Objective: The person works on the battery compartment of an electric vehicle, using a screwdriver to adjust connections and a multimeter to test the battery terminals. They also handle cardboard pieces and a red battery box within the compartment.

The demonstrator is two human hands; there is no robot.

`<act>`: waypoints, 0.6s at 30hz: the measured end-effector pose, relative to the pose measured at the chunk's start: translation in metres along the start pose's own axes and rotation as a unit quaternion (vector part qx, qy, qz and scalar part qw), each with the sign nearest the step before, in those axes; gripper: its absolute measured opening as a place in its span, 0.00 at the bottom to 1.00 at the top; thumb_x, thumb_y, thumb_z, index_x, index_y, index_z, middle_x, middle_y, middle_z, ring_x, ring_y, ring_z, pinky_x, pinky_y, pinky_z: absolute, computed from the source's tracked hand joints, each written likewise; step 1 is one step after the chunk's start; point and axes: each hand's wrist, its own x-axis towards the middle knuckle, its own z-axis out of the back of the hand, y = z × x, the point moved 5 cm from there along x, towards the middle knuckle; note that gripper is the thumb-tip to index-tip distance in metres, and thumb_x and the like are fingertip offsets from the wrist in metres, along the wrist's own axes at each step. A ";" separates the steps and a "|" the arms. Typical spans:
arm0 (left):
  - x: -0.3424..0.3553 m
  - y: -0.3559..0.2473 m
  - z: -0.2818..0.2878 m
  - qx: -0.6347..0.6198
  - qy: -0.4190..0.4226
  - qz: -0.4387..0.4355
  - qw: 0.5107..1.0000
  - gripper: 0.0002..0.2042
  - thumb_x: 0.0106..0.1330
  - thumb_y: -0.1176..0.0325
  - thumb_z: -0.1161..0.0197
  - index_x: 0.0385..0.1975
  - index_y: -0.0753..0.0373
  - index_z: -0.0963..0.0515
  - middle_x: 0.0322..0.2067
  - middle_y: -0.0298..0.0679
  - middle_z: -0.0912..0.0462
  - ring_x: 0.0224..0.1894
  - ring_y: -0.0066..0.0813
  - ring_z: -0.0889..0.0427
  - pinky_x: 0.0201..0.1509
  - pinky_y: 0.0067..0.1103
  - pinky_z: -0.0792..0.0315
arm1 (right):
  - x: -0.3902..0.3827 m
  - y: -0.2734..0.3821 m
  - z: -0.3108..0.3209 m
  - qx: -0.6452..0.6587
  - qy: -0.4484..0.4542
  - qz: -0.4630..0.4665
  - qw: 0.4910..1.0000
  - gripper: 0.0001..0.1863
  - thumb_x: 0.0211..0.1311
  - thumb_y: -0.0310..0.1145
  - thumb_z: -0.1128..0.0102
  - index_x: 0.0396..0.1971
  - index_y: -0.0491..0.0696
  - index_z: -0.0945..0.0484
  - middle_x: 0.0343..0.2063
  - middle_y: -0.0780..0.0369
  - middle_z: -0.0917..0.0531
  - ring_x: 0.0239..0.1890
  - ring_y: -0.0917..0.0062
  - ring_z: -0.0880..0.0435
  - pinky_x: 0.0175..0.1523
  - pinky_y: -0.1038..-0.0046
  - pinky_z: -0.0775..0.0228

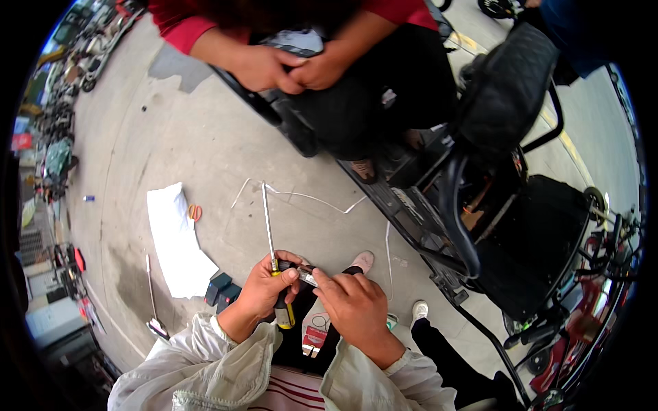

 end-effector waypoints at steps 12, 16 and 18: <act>-0.184 -0.109 0.200 -0.004 -0.090 -0.180 0.980 0.12 0.77 0.60 0.53 0.45 0.63 0.35 0.21 0.33 0.31 0.20 0.18 0.32 0.24 0.17 0.34 | 0.120 0.275 -0.053 0.031 0.065 0.304 0.950 0.20 0.44 0.28 0.27 0.42 0.51 0.15 0.28 0.66 0.21 0.26 0.74 0.24 0.27 0.73 0.33; -0.236 -0.124 0.236 -0.087 -0.155 -0.214 0.961 0.10 0.78 0.61 0.54 0.44 0.62 0.36 0.21 0.32 0.34 0.20 0.19 0.34 0.25 0.18 0.33 | 0.130 0.344 -0.092 0.085 0.099 0.349 0.928 0.20 0.47 0.30 0.27 0.44 0.52 0.16 0.27 0.67 0.21 0.23 0.74 0.23 0.26 0.73 0.32; -0.250 -0.133 0.256 -0.094 -0.163 -0.246 0.951 0.10 0.78 0.61 0.55 0.43 0.62 0.36 0.21 0.32 0.34 0.20 0.19 0.34 0.24 0.19 0.33 | 0.136 0.370 -0.105 0.098 0.116 0.351 0.924 0.20 0.48 0.29 0.27 0.45 0.51 0.16 0.28 0.66 0.20 0.23 0.73 0.21 0.26 0.72 0.31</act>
